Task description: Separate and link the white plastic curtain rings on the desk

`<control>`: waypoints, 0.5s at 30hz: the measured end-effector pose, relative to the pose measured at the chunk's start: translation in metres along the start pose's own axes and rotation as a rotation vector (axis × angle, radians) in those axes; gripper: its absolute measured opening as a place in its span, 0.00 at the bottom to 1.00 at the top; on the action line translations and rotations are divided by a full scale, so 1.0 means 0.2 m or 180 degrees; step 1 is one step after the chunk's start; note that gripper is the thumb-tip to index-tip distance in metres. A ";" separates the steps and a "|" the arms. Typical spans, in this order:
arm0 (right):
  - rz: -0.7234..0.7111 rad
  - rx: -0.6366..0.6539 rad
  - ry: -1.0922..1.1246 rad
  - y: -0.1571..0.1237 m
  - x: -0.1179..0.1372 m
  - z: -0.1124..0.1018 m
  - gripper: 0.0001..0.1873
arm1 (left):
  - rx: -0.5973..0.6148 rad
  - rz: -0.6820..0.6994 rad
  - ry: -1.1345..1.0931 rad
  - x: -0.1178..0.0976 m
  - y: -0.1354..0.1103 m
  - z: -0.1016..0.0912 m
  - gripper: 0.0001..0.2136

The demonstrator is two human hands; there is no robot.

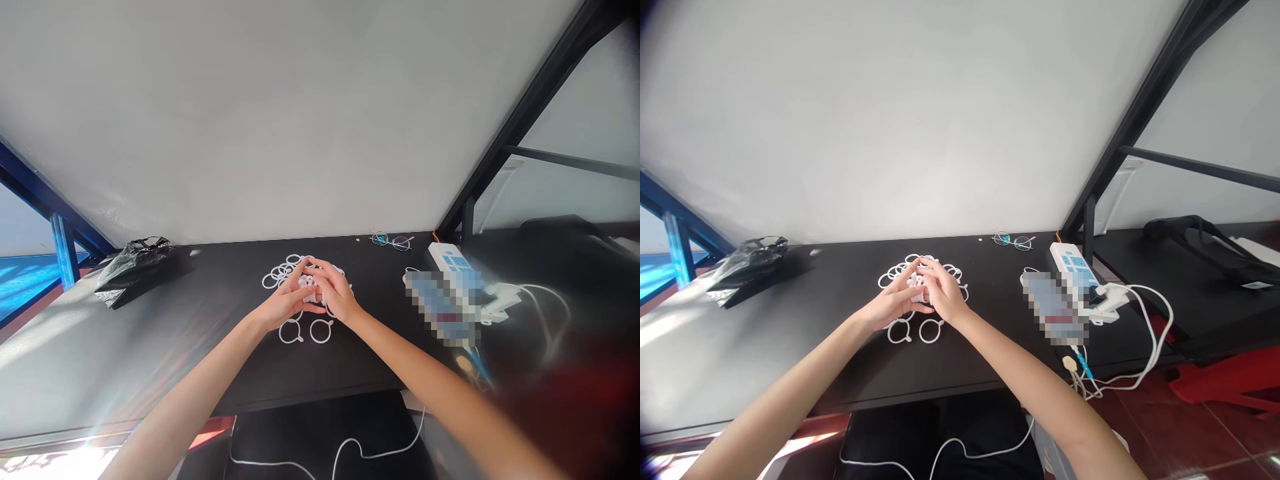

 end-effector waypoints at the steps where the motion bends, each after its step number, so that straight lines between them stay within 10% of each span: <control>1: 0.0059 -0.0035 0.0027 0.00 0.01 0.00 0.20 | -0.0003 -0.0005 -0.0001 0.00 0.00 0.00 0.40; 15: 0.1264 0.0277 0.0620 0.04 0.06 -0.02 0.25 | -0.0108 0.0049 0.0570 0.01 0.00 0.00 0.49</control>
Point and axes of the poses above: each hand's wrist, its own y-axis towards the middle knuckle, its own z-axis out of the palm, x = y × z, the point moved 1 cm from there along y, towards the middle knuckle, and after that the axes turned 10 degrees about y, right-handed, at the moved point
